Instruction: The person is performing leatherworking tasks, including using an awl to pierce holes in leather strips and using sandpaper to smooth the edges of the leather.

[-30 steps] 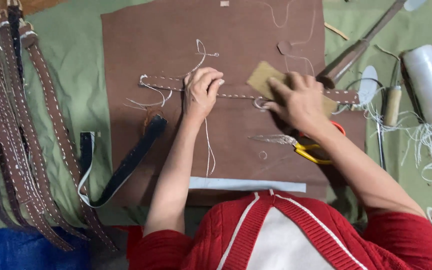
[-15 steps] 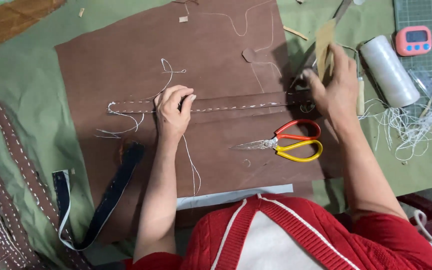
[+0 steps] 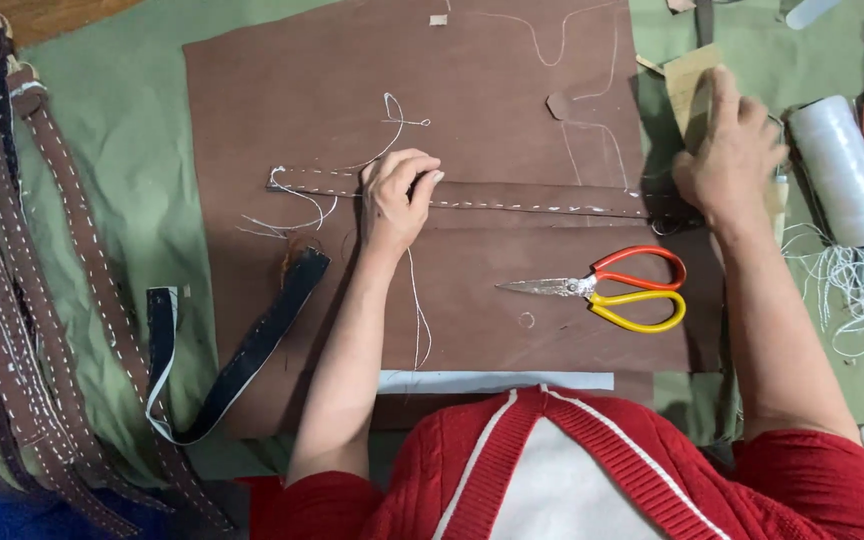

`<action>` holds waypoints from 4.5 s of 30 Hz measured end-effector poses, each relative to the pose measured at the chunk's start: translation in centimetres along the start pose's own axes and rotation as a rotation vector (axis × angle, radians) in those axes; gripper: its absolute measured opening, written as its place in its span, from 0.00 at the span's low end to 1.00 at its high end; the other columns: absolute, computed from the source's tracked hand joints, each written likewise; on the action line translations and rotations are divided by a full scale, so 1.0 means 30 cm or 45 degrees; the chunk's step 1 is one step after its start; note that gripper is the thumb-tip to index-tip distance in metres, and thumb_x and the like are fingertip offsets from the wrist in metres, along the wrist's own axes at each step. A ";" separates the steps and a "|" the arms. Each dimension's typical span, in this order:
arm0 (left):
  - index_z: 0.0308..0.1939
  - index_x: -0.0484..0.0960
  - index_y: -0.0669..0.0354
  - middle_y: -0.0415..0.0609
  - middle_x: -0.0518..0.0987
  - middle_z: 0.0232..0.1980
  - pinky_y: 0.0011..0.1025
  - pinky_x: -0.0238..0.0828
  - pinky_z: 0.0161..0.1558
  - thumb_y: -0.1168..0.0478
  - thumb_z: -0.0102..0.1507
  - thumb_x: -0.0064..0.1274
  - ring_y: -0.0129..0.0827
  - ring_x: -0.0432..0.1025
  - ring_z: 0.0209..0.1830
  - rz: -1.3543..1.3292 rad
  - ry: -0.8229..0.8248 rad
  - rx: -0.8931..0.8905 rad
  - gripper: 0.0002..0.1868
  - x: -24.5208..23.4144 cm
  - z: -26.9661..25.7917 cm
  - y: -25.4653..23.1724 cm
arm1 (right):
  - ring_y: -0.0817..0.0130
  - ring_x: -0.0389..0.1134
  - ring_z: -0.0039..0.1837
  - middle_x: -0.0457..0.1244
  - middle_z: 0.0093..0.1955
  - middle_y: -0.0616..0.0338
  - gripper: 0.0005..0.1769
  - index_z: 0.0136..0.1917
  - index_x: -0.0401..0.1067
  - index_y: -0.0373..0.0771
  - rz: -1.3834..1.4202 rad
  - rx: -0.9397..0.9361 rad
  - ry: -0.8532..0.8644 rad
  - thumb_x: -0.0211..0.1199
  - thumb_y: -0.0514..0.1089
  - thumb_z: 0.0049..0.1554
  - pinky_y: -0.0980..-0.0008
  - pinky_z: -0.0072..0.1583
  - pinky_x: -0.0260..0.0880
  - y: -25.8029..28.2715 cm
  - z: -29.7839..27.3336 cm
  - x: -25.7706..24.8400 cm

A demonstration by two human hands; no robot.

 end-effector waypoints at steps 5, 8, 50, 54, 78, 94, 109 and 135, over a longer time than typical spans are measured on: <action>0.44 0.85 0.48 0.39 0.81 0.49 0.36 0.64 0.56 0.59 0.66 0.60 0.33 0.77 0.48 0.057 -0.140 0.047 0.04 -0.024 0.013 -0.028 | 0.34 0.59 0.57 0.56 0.65 0.33 0.56 0.83 0.46 0.40 -0.023 -0.275 -0.380 0.72 0.36 0.47 0.42 0.56 0.58 0.039 -0.122 -0.046; 0.45 0.85 0.54 0.46 0.80 0.49 0.37 0.70 0.55 0.63 0.67 0.59 0.39 0.77 0.48 0.131 -0.385 0.090 0.04 -0.065 0.000 -0.063 | 0.33 0.54 0.70 0.53 0.71 0.27 0.54 0.82 0.42 0.28 0.278 -0.348 -0.238 0.70 0.33 0.52 0.44 0.70 0.54 0.145 -0.196 -0.090; 0.48 0.79 0.59 0.51 0.78 0.47 0.36 0.76 0.45 0.76 0.62 0.60 0.41 0.77 0.44 0.427 -0.523 -0.129 0.14 -0.756 0.170 0.297 | 0.41 0.58 0.61 0.58 0.69 0.41 0.54 0.81 0.56 0.40 0.260 -0.429 -0.232 0.72 0.47 0.44 0.46 0.63 0.57 0.090 -0.362 0.228; 0.45 0.81 0.63 0.51 0.78 0.46 0.32 0.71 0.53 0.80 0.68 0.55 0.36 0.73 0.47 -0.030 -0.342 -0.031 0.09 -0.626 0.158 0.054 | 0.41 0.57 0.61 0.58 0.69 0.37 0.56 0.82 0.51 0.38 0.251 -0.392 -0.177 0.71 0.48 0.45 0.46 0.64 0.57 0.102 -0.361 0.213; 0.46 0.78 0.40 0.36 0.76 0.40 0.43 0.56 0.57 0.55 0.59 0.66 0.35 0.74 0.44 0.288 0.668 0.105 0.15 -0.155 0.052 0.055 | 0.47 0.59 0.63 0.59 0.68 0.44 0.60 0.82 0.56 0.40 0.302 -0.385 -0.280 0.80 0.45 0.41 0.54 0.62 0.55 0.082 -0.354 0.256; 0.48 0.79 0.40 0.37 0.76 0.44 0.43 0.54 0.58 0.57 0.60 0.65 0.35 0.73 0.48 0.228 0.579 0.115 0.14 -0.151 -0.002 0.037 | 0.47 0.59 0.64 0.58 0.68 0.42 0.60 0.82 0.55 0.39 0.304 -0.396 -0.246 0.79 0.44 0.41 0.54 0.63 0.55 0.099 -0.358 0.231; 0.51 0.79 0.38 0.37 0.75 0.43 0.44 0.52 0.61 0.52 0.65 0.59 0.33 0.72 0.45 0.251 0.419 0.145 0.11 -0.108 -0.047 0.043 | 0.40 0.55 0.75 0.57 0.74 0.45 0.61 0.79 0.61 0.51 0.272 -0.868 0.136 0.71 0.78 0.40 0.45 0.65 0.58 0.240 -0.457 0.068; 0.48 0.82 0.39 0.38 0.77 0.45 0.45 0.52 0.61 0.56 0.65 0.61 0.33 0.73 0.46 0.156 0.223 0.268 0.08 -0.094 -0.072 -0.017 | 0.58 0.70 0.57 0.67 0.53 0.55 0.13 0.54 0.76 0.43 0.664 -1.004 -0.429 0.72 0.37 0.56 0.58 0.66 0.59 0.339 -0.272 0.273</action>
Point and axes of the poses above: each hand's wrist, its own z-axis towards the middle knuckle, its own x-axis out of the palm, y = z × x, the point moved 1 cm from there along z, towards the middle knuckle
